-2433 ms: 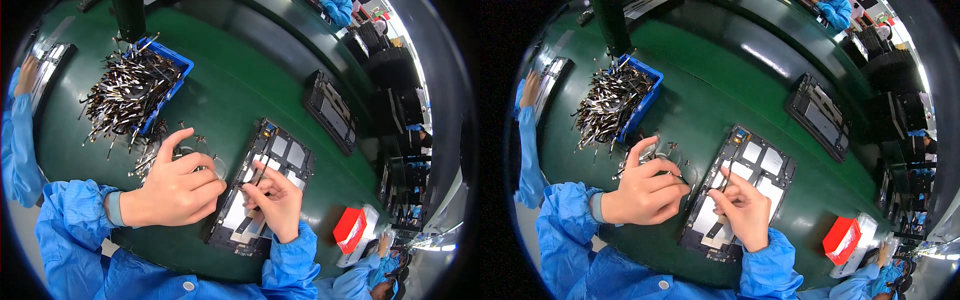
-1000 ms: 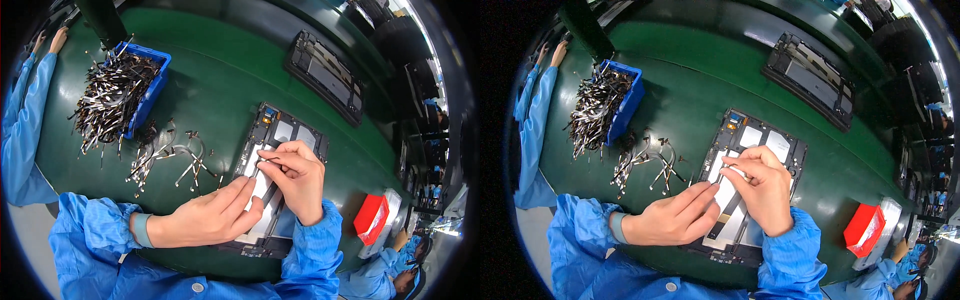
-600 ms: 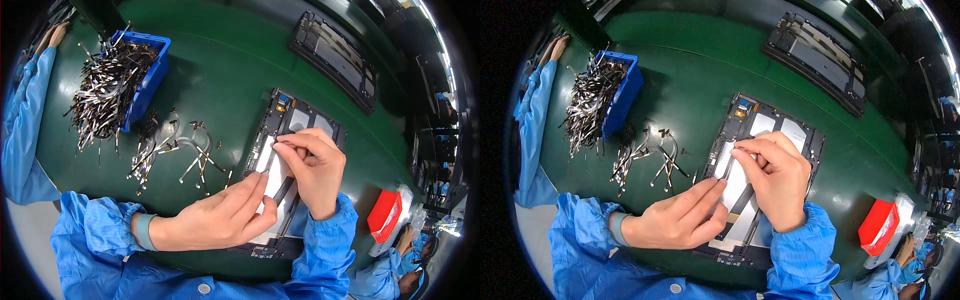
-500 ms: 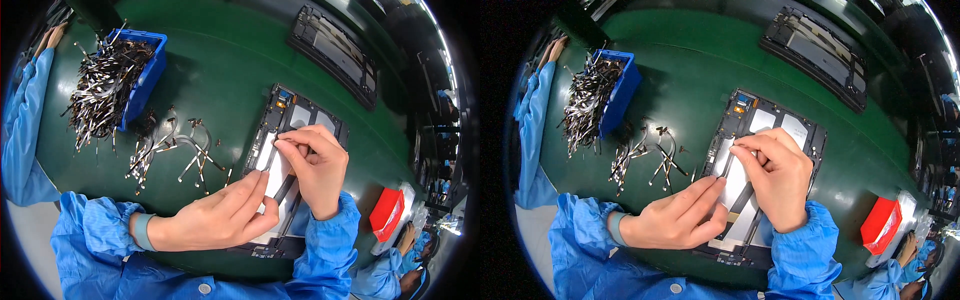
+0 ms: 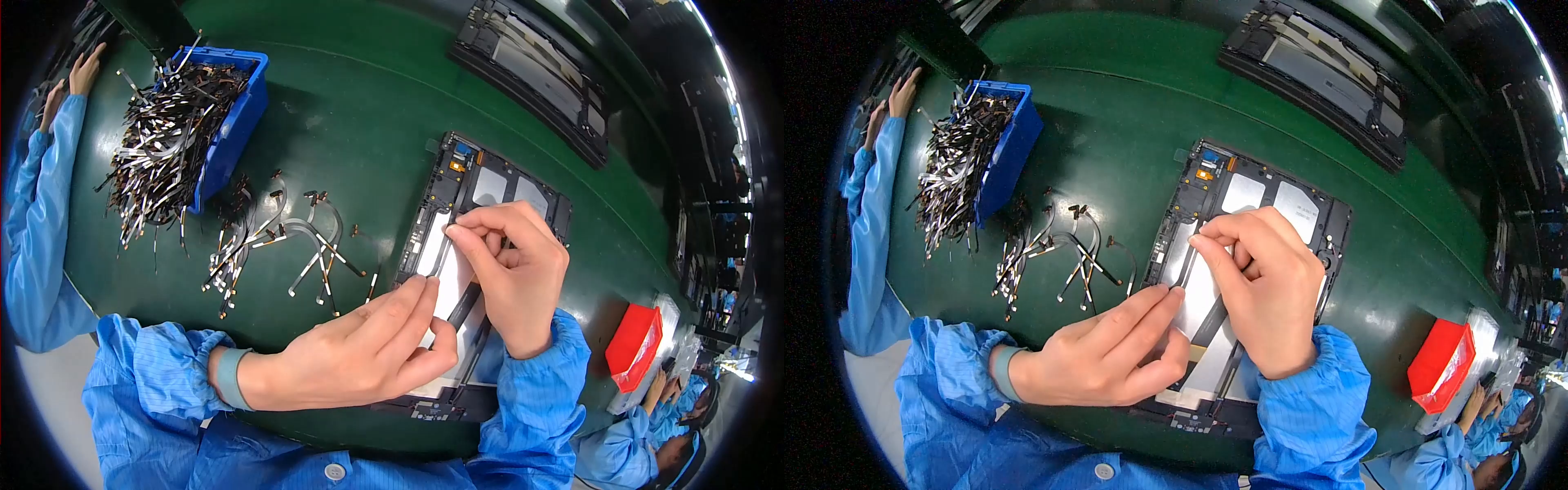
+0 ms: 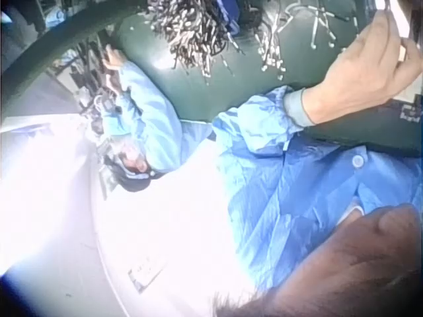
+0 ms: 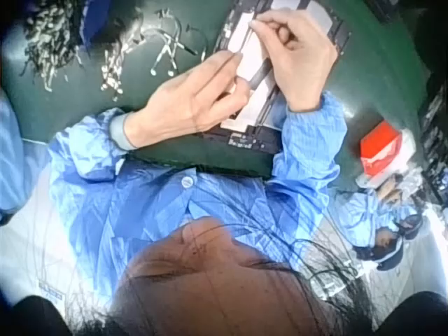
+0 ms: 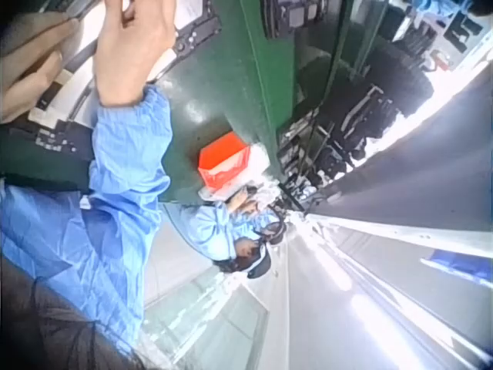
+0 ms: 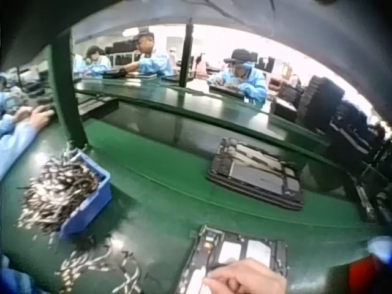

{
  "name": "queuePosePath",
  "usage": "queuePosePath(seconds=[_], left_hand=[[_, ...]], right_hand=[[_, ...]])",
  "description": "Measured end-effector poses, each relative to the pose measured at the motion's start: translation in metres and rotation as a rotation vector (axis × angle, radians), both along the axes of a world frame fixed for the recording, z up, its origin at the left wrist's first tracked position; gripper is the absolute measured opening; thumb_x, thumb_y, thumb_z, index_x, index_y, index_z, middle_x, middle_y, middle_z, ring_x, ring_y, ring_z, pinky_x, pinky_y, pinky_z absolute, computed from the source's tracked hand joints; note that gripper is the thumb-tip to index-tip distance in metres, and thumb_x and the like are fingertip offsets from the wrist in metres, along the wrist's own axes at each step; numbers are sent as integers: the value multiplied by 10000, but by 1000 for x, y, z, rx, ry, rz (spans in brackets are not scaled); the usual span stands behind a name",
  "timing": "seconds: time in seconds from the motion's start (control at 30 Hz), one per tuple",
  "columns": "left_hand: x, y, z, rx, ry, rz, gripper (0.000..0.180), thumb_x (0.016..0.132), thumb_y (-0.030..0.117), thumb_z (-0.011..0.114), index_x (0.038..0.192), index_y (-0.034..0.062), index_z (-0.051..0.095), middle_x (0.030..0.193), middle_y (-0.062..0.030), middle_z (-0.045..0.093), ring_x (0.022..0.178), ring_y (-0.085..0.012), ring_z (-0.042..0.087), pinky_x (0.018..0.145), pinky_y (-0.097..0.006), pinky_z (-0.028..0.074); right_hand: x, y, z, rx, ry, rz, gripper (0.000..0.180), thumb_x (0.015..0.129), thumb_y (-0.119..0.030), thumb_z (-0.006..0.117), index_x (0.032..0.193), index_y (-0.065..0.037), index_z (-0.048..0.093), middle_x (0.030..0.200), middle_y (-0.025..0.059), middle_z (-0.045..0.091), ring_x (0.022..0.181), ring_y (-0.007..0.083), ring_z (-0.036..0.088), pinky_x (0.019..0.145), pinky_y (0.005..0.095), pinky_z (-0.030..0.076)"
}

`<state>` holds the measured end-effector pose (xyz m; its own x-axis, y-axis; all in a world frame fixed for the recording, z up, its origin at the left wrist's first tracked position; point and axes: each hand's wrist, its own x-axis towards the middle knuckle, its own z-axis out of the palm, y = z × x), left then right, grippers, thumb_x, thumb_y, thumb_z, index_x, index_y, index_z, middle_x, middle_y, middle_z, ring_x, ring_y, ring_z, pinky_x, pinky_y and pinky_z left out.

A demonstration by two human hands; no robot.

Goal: The person connects ribbon cables and wires to tablet components by hand.

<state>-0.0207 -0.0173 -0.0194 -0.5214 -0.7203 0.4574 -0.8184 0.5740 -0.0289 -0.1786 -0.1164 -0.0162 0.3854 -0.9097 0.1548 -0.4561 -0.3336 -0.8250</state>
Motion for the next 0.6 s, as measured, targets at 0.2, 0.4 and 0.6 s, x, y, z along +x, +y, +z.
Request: queuePosePath(seconds=[0.2, 0.4, 0.6], left_hand=[[-1, 0, 0, -5, 12, 3, 107, 789, 143, 614, 839, 119, 522, 1002, -125, 677, 956, -218, 657, 783, -227, 528], [-1, -1, -2, -14, 15, -3, 98, 792, 151, 595, 830, 120, 510, 997, -124, 679, 953, -219, 657, 774, -225, 528], [-1, -1, -1, -7, 6, -8, 103, 790, 155, 593, 833, 122, 506, 999, -126, 679, 950, -221, 658, 771, -225, 528]], right_hand=[[2, 1, 1, -33, -8, -41, 110, 752, 10, 735, 824, -13, 655, 716, 35, 571, 532, 74, 441, 453, 228, 351], [1, 0, 0, -7, -21, -6, 68, 785, 56, 694, 839, 33, 659, 781, 15, 551, 608, 21, 438, 456, 164, 387], [2, 0, 0, -74, 9, -4, 73, 776, 51, 702, 831, 31, 657, 778, 16, 549, 599, 23, 427, 452, 169, 364]])
